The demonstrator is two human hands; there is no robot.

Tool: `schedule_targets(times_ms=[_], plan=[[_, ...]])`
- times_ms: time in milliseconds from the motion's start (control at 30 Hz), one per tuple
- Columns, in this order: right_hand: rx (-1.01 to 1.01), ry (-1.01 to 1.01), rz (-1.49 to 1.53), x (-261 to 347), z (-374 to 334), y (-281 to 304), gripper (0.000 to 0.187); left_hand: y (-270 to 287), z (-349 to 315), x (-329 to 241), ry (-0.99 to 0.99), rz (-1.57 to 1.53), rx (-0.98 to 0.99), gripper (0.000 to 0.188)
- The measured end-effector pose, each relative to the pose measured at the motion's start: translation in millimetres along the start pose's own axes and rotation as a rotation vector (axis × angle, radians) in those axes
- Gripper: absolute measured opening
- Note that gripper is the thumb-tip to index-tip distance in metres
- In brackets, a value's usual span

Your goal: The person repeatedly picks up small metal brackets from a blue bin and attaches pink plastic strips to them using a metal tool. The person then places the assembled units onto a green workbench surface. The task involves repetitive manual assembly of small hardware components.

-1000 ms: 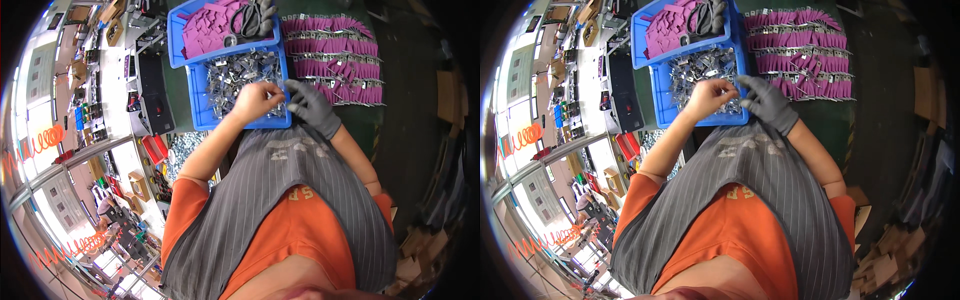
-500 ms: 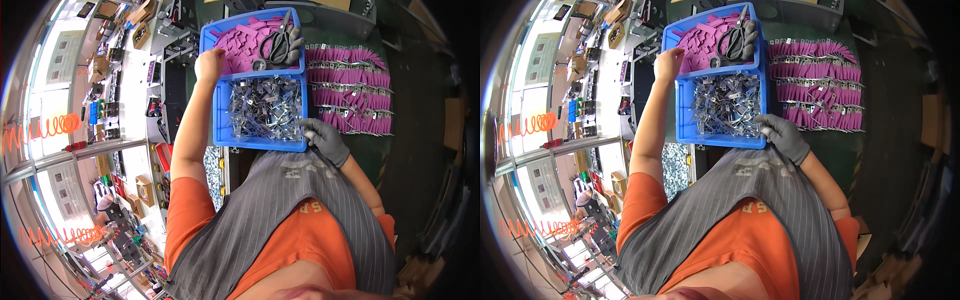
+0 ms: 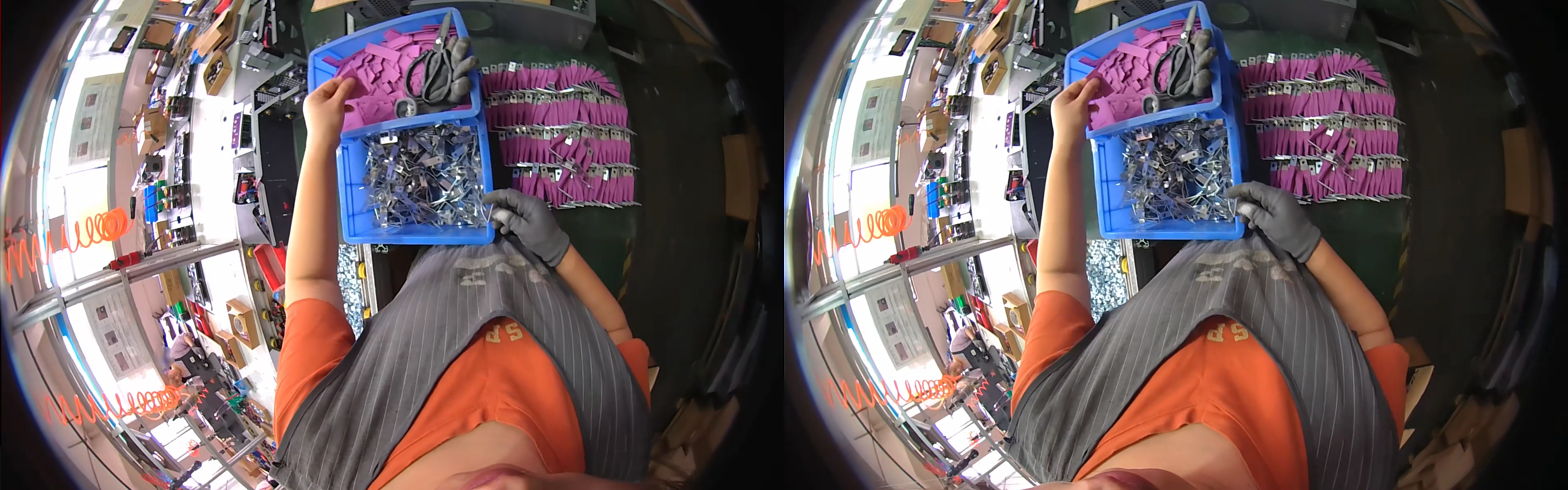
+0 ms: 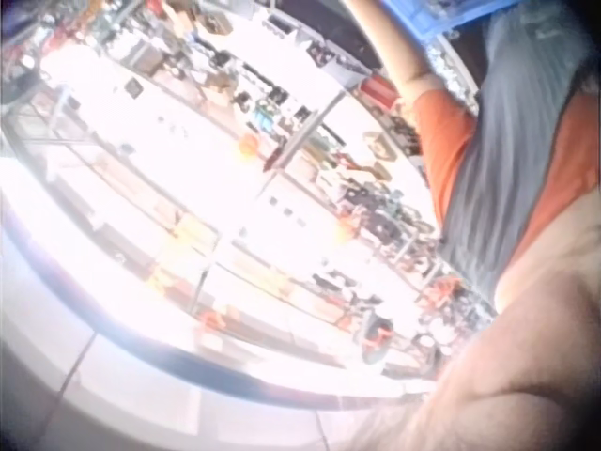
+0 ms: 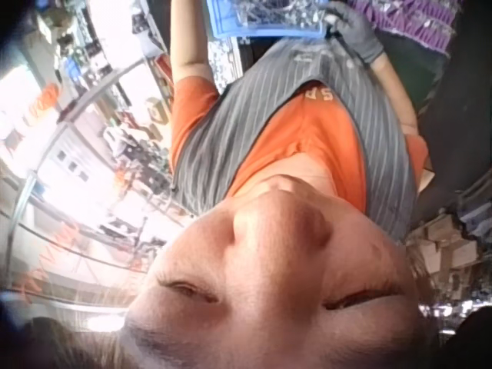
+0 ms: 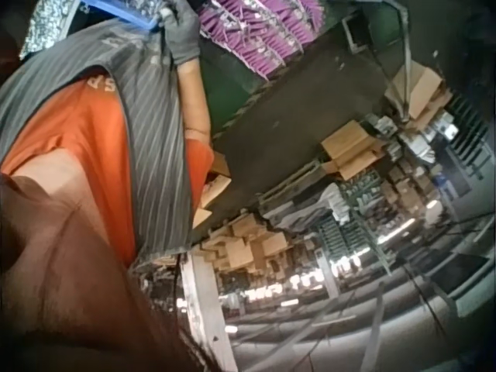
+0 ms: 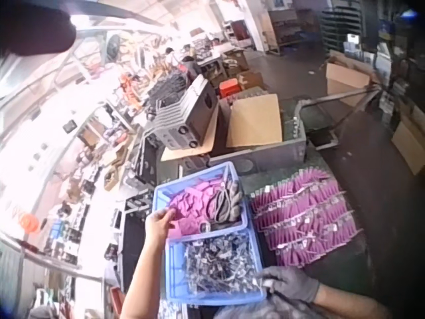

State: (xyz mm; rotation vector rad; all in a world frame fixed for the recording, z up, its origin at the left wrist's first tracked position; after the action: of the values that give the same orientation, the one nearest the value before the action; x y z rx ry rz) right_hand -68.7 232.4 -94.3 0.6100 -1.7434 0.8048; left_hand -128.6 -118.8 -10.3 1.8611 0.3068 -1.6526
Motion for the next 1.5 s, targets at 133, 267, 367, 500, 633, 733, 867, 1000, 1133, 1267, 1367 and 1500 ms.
schedule_targets(times_ms=[133,267,367,500,633,733,867,1000,1133,1267,1367,1500], plan=[[-0.05,0.059,0.128,22,-5,8,0.026,-47,-78,-14,0.017,0.06,0.224,0.01],[-0.133,0.186,0.167,72,-17,13,0.024,-87,-139,-21,-0.261,0.179,0.294,0.008],[-0.105,0.246,0.139,93,-24,13,0.027,-99,-159,-22,-0.324,0.293,0.3,0.011],[-0.133,0.416,0.149,106,-30,12,0.024,-109,-164,-22,-0.289,0.314,0.353,0.014],[-0.116,0.405,0.1,102,-28,9,0.023,-113,-167,-23,-0.284,0.367,0.405,0.014],[-0.104,0.377,0.043,100,-26,8,0.024,-117,-168,-30,-0.331,0.451,0.442,0.016],[-0.115,0.179,0.083,92,-25,18,0.026,-123,-174,-33,-0.444,0.456,0.529,0.02],[-0.091,0.084,0.111,79,-18,22,0.027,-129,-184,-33,-0.526,0.471,0.655,0.02],[-0.116,0.337,-0.137,59,1,24,0.026,-138,-196,-33,-0.583,0.549,0.762,0.017],[-0.071,0.263,-0.413,55,6,23,0.027,-142,-207,-25,-0.581,0.714,0.817,0.02],[-0.131,0.281,-0.459,44,8,28,0.025,-140,-204,-29,-0.624,0.661,0.684,0.029],[-0.383,0.299,-0.721,29,1,69,0.019,-110,-176,7,-0.369,0.76,0.484,0.04]])
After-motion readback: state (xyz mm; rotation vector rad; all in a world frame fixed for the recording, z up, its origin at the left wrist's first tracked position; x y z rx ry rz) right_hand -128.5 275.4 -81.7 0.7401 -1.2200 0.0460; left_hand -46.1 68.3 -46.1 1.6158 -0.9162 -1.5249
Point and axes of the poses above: each hand's wrist, its own z-axis towards the middle knuckle, its own y-axis out of the back of the hand, x = y × z, the point moved 7 cm from there along z, towards the middle knuckle, and after that the axes turned 1 degree about -x, right-handed, at the moved point
